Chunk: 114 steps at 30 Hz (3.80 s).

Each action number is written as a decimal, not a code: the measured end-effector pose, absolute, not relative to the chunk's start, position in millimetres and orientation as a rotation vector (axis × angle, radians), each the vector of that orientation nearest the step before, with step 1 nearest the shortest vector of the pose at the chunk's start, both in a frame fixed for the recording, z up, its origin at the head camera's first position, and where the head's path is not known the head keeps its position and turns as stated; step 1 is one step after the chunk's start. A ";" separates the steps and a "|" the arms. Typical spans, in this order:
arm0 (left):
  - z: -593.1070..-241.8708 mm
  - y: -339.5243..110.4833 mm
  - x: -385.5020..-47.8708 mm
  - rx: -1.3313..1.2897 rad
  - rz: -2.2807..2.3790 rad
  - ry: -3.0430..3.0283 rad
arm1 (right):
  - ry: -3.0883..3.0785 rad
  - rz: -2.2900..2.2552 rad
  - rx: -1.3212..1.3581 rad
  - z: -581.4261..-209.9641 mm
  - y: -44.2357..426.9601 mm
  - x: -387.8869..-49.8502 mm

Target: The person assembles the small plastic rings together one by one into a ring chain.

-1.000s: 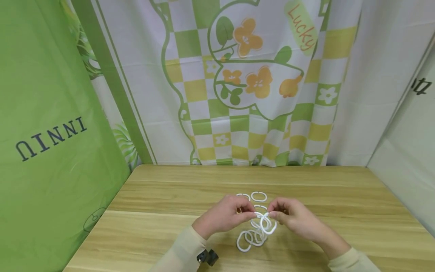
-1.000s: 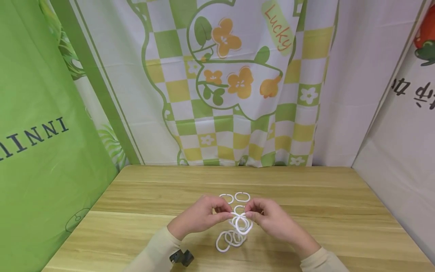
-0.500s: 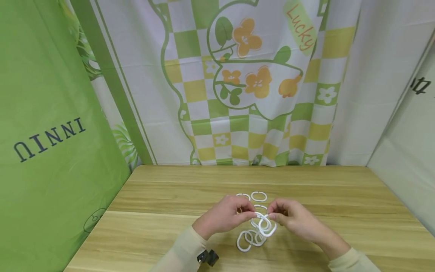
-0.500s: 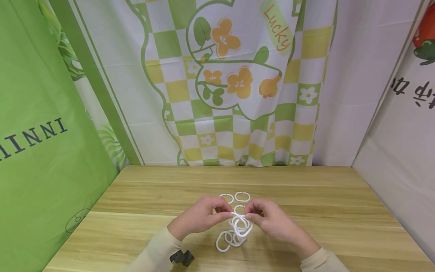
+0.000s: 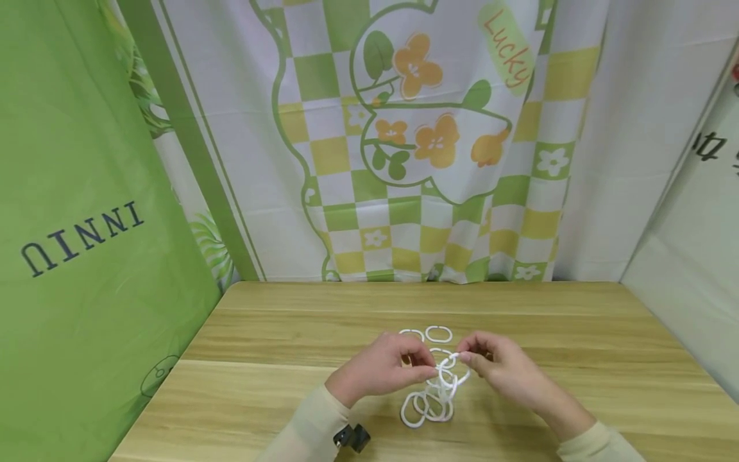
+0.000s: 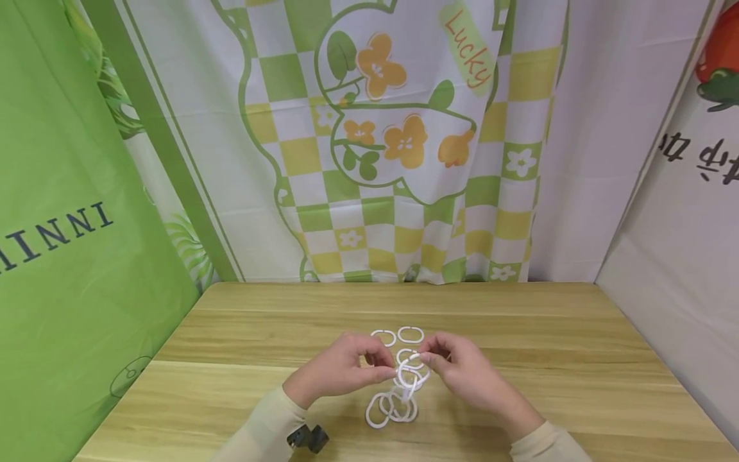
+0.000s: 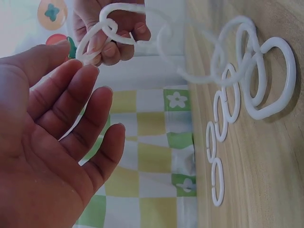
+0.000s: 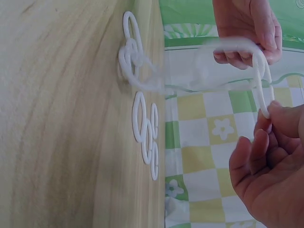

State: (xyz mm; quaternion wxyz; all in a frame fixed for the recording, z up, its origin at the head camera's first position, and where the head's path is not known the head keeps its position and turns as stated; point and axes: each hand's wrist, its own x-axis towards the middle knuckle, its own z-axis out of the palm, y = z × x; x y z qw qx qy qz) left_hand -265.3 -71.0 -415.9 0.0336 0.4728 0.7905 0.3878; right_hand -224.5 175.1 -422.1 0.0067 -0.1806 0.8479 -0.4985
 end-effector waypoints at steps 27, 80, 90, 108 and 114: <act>-416.8 -75.0 -269.7 1.261 1.274 2.503 | 2.587 -1.788 -0.449 -420.9 156.2 -217.5; -395.7 -87.1 -265.9 1.355 1.281 2.573 | 2.806 -1.024 -0.430 -463.8 163.8 -253.5; -397.6 -86.8 -266.4 1.356 1.284 2.564 | 2.886 -0.914 -0.351 -469.8 159.1 -259.2; -399.2 -84.8 -267.1 1.331 1.255 2.566 | 2.975 -0.740 -0.317 -465.1 173.5 -252.7; -399.0 -83.7 -266.3 1.323 1.265 2.547 | 2.994 -0.728 -0.305 -464.5 180.5 -250.9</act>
